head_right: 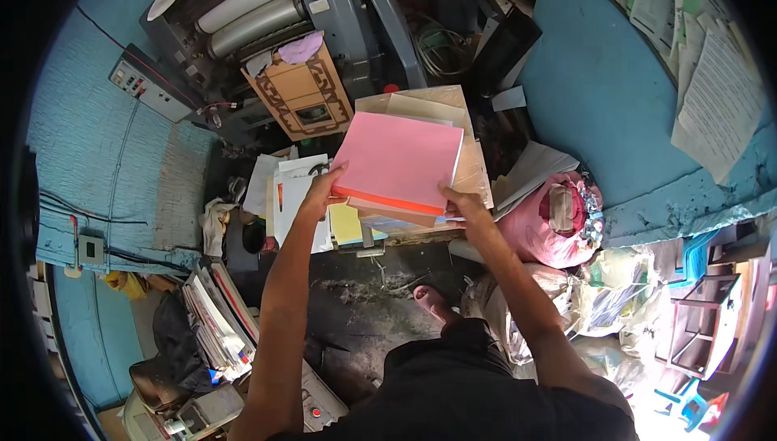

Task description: Operating a large-scale industrial paper cutting machine to trim stacks of pink and white paper.

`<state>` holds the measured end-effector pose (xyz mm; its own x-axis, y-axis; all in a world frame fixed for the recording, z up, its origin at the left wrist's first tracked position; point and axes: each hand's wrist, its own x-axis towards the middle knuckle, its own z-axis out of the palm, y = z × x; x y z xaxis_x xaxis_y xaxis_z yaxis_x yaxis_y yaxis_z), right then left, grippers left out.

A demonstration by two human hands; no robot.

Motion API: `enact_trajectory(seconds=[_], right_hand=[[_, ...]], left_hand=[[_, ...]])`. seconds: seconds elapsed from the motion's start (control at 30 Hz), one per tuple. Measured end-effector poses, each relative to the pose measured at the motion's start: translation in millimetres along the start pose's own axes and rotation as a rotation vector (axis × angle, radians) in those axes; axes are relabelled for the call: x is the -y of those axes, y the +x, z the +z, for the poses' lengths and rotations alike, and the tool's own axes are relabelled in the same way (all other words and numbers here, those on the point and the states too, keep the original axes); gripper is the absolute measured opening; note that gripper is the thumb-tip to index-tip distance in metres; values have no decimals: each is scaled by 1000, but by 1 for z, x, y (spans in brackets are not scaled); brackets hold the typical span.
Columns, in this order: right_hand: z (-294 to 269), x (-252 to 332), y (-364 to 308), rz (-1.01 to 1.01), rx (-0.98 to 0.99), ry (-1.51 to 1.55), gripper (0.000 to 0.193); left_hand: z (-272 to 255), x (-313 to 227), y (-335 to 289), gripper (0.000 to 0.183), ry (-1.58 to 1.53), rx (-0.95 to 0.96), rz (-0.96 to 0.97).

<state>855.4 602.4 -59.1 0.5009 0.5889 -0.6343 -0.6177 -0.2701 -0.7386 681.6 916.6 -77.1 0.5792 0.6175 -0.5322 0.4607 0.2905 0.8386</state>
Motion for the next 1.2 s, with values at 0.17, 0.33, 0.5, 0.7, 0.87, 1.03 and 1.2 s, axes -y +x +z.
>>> enact_trajectory(seconds=[0.17, 0.33, 0.5, 0.7, 0.87, 1.03, 1.2], right_hand=[[-21, 11, -4, 36, 33, -121, 61], [-21, 8, 1, 85, 21, -98, 72], [20, -38, -41, -962, -575, -991, 74], [85, -57, -29, -1297, -7, -1239, 75], [97, -81, -11, -1234, -26, -1436, 74], [66, -91, 3, -940, 123, -886, 54], [26, -83, 2, -206, 411, 891, 49]], left_hand=[[10, -37, -20, 64, 152, 36, -59], [25, -57, -25, 65, 191, -43, -76], [29, -57, -20, 69, 247, -49, -89], [30, -61, -29, 66, 232, 6, -141], [32, -68, -36, 69, 189, 6, -137], [34, -71, -39, 77, 116, -31, -115], [36, -72, -42, 75, 90, -17, -121]])
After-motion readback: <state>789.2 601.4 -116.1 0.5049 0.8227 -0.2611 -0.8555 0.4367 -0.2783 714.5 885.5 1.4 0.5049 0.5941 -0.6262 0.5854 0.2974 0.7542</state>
